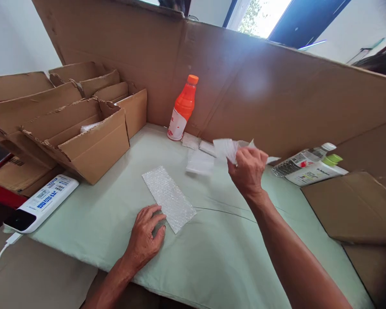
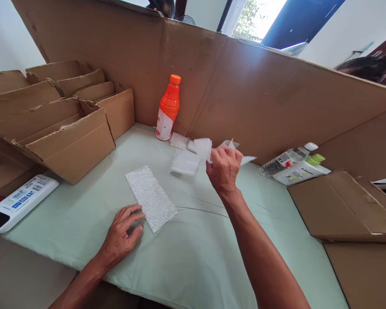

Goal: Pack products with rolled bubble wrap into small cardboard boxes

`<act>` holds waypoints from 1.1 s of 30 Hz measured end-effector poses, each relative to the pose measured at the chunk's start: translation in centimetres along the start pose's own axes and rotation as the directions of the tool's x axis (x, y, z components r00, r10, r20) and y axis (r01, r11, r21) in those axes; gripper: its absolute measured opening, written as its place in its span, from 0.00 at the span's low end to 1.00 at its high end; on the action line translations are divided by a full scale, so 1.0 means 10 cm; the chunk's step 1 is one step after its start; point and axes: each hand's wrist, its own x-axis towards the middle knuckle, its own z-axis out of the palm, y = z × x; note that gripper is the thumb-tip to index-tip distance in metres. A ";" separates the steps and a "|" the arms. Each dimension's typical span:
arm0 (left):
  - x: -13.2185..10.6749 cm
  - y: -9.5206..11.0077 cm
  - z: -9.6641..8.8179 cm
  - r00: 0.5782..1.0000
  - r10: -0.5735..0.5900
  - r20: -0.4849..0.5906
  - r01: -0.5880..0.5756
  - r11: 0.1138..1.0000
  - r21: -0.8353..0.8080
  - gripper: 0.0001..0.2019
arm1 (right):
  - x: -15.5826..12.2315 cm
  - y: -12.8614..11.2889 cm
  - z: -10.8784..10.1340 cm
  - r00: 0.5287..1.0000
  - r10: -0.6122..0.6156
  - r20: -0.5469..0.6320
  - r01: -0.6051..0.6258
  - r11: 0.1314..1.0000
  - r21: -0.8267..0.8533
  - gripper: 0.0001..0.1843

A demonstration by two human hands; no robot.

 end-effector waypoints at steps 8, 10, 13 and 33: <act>0.01 -0.02 0.00 1.000 0.004 0.004 -0.004 1.000 -0.016 0.13 | 0.50 -0.46 0.42 0.931 -0.218 0.292 0.166 0.967 0.194 0.23; 0.00 -0.02 0.01 1.000 0.005 0.004 -0.005 1.000 -0.018 0.13 | 0.26 -0.47 0.41 0.908 -0.213 0.360 0.114 0.954 0.276 0.26; 0.01 -0.01 0.00 1.000 0.006 0.016 -0.006 1.000 -0.018 0.13 | -0.27 -0.58 0.29 0.841 -0.356 0.407 0.125 0.861 0.493 0.24; 0.05 -0.03 0.01 0.995 -0.009 -0.100 0.008 1.000 -0.008 0.11 | 0.25 -0.44 0.73 0.941 0.218 0.260 -0.294 0.906 0.304 0.23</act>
